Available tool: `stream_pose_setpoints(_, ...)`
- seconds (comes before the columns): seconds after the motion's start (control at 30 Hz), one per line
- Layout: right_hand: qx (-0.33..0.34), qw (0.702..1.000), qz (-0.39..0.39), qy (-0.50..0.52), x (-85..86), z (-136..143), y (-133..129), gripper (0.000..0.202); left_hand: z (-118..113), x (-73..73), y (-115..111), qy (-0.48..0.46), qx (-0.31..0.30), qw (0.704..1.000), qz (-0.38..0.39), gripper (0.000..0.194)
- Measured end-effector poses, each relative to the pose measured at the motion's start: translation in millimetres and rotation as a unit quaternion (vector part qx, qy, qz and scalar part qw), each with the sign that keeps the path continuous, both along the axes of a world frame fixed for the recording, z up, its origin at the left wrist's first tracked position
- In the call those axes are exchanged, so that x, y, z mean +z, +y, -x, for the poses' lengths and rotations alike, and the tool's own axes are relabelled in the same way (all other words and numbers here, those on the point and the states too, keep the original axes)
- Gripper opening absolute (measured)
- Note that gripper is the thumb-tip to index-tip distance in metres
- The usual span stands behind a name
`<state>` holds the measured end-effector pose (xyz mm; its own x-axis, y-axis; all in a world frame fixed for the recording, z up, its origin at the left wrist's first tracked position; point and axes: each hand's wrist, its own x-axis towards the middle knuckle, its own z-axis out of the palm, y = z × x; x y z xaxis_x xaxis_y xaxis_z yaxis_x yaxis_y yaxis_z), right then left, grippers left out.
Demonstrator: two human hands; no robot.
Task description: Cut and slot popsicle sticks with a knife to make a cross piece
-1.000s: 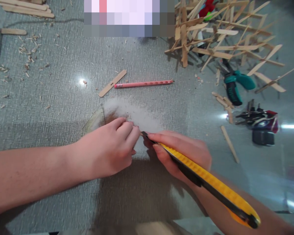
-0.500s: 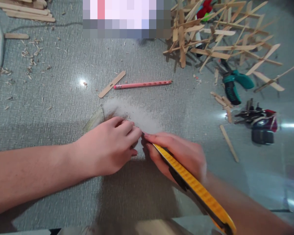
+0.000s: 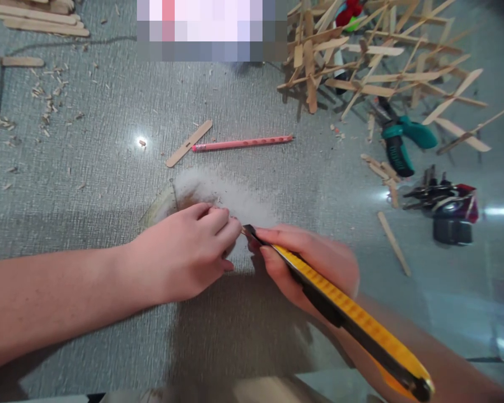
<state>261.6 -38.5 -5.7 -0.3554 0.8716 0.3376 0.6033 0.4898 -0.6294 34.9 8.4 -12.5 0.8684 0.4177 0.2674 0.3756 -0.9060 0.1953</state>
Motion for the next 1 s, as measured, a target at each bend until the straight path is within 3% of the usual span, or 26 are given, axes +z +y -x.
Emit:
stream_pose_setpoints(0.6,0.029,1.0,-0.001,-0.009,0.0,8,5,0.028,-3,0.2,0,0.011,-0.004,1.0,-0.021,0.019)
stream_pose_setpoints(1.0,0.035,0.999,0.003,-0.032,4.4,8,-1,0.035,-1,-0.8,-3,0.009,0.015,1.0,0.026,0.017)
